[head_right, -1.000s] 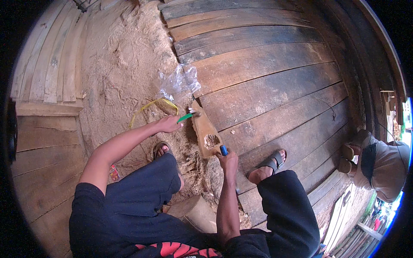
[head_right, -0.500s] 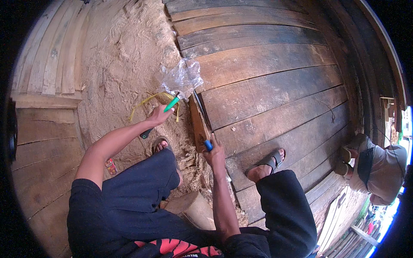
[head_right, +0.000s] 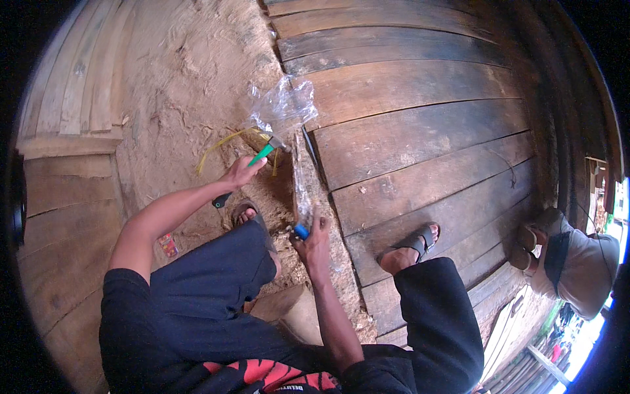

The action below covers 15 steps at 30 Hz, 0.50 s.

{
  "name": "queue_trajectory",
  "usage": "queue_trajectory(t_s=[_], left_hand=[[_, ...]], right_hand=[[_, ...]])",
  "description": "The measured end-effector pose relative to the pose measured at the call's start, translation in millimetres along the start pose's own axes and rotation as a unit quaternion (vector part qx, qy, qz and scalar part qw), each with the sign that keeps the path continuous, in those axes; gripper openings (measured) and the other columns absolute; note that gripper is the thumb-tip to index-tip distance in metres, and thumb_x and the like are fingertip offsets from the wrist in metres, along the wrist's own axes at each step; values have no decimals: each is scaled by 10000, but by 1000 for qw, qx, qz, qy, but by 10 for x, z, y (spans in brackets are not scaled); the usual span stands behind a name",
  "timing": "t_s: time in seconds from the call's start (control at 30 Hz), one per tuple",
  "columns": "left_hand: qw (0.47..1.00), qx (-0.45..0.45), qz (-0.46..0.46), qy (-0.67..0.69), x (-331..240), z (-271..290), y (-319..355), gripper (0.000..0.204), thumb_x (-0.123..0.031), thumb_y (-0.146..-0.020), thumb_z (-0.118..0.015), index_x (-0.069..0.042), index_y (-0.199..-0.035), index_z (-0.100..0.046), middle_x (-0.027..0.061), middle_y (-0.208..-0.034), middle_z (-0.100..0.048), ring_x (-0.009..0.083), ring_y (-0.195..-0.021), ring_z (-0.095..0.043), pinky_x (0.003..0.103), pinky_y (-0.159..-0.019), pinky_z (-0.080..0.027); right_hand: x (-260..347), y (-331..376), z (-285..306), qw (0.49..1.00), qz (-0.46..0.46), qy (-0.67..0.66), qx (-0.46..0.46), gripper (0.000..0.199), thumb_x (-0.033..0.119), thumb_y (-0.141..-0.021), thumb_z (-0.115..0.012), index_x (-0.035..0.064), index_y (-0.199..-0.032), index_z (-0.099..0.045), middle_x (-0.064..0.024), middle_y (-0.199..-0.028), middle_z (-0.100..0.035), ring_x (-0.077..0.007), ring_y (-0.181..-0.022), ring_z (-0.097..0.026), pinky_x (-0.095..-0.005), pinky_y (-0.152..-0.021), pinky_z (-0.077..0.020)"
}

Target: The person sits on a wooden floor and uses a chisel and hammer to carve a small piece of wood. They repeatedly strike the chisel to remove wood shavings and shape the piece.

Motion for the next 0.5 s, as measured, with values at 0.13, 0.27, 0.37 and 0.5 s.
queue_trajectory(t_s=[0.13, 0.27, 0.37, 0.5], left_hand=[[999, 6, -25, -30, -242, 84, 84, 609, -603, -889, -471, -30, -697, -547, 66, -584, -505, 191, -599, -505, 394, -570, -391], [1000, -7, -5, 7, -189, 96, 78, 551, -551, -911, -451, -49, -704, -542, 58, -600, -501, 174, -584, -493, 380, -555, -388], [994, -8, 25, 110, -180, 32, 137, 449, -450, -923, -428, -61, -729, -542, 44, -610, -494, 156, -564, -475, 357, -537, -383], [979, -28, 28, 198, -250, -48, 326, 283, -292, -915, -380, -62, -818, -515, 10, -617, -456, 119, -551, -432, 307, -508, -355]], right_hand=[[-110, -80, 136, 994, 37, 41, -97, 795, 121, -627, -805, 28, -1333, -453, -248, -1237, -466, -420, -1071, -540, -447, -918, -476], [72, -119, 376, 985, 86, 61, -139, 779, 84, -637, -805, 44, -1329, -448, -238, -1293, -442, -420, -1193, -455, -448, -1004, -407], [-214, -200, 316, 980, 95, 91, -147, 800, 84, -625, -817, 44, -1330, -439, -232, -1292, -438, -412, -1188, -458, -447, -999, -411], [-415, -230, 305, 986, 85, 64, -129, 801, 86, -618, -828, 42, -1321, -448, -221, -1287, -435, -397, -1149, -497, -437, -961, -451]])
Point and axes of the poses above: each hand's wrist, its own y-axis away from the middle knuckle, its own z-axis out of the back of the hand, x = y × z, the point moved 5 cm from there along -y, towards the middle knuckle
